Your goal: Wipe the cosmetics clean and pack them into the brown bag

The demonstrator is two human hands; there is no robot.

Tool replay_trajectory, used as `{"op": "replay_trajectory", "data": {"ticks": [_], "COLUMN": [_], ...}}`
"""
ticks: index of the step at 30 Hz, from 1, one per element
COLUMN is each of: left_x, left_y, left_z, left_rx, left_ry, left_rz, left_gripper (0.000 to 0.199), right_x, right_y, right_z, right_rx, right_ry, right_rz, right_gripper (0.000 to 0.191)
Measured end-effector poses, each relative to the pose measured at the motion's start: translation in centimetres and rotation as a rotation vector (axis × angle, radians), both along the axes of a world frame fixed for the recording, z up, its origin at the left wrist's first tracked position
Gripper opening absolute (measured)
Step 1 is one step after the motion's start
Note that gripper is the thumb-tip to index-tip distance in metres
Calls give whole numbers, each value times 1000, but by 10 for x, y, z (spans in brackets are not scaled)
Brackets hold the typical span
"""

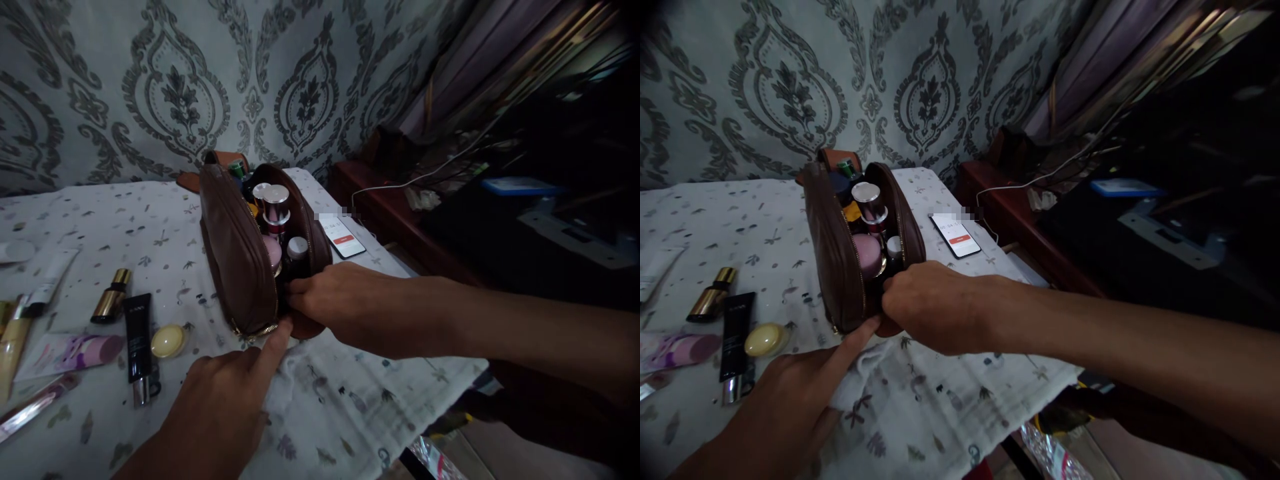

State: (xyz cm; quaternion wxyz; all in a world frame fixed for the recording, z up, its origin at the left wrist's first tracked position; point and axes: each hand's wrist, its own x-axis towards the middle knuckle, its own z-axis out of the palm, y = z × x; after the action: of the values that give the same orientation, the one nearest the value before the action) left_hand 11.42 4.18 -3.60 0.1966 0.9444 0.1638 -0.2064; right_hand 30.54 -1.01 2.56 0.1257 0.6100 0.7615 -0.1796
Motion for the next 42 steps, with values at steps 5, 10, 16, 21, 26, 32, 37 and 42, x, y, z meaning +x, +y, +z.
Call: {"op": "replay_trajectory", "data": {"ticks": [5, 10, 16, 21, 26, 32, 37, 42], "left_x": [1, 2, 3, -3, -4, -7, -14, -19], "left_y": [0, -1, -1, -2, -3, 2, 4, 5], "left_z": [5, 11, 10, 7, 4, -2, -7, 1], "left_rx": [-29, -21, 14, 11, 66, 93, 149, 198], "left_ry": [63, 83, 30, -60, -164, -292, -391, -402], "left_rz": [16, 19, 27, 11, -21, -65, -65, -54], "left_gripper": [104, 103, 100, 94, 77, 76, 68, 64], "right_x": [-6, -3, -5, -23, -39, -45, -48, -54], "right_y": [8, 4, 9, 28, 42, 43, 42, 42], "right_z": [13, 7, 7, 19, 17, 3, -3, 4], "right_rx": [-179, -86, -70, -280, -455, -360, -310, -310], "right_ry": [-28, 11, -21, -141, -102, -155, -199, -210], "right_rz": [-11, -52, -106, -206, -478, -603, -642, -643], "right_gripper": [21, 18, 17, 24, 33, 27, 24, 27]}}
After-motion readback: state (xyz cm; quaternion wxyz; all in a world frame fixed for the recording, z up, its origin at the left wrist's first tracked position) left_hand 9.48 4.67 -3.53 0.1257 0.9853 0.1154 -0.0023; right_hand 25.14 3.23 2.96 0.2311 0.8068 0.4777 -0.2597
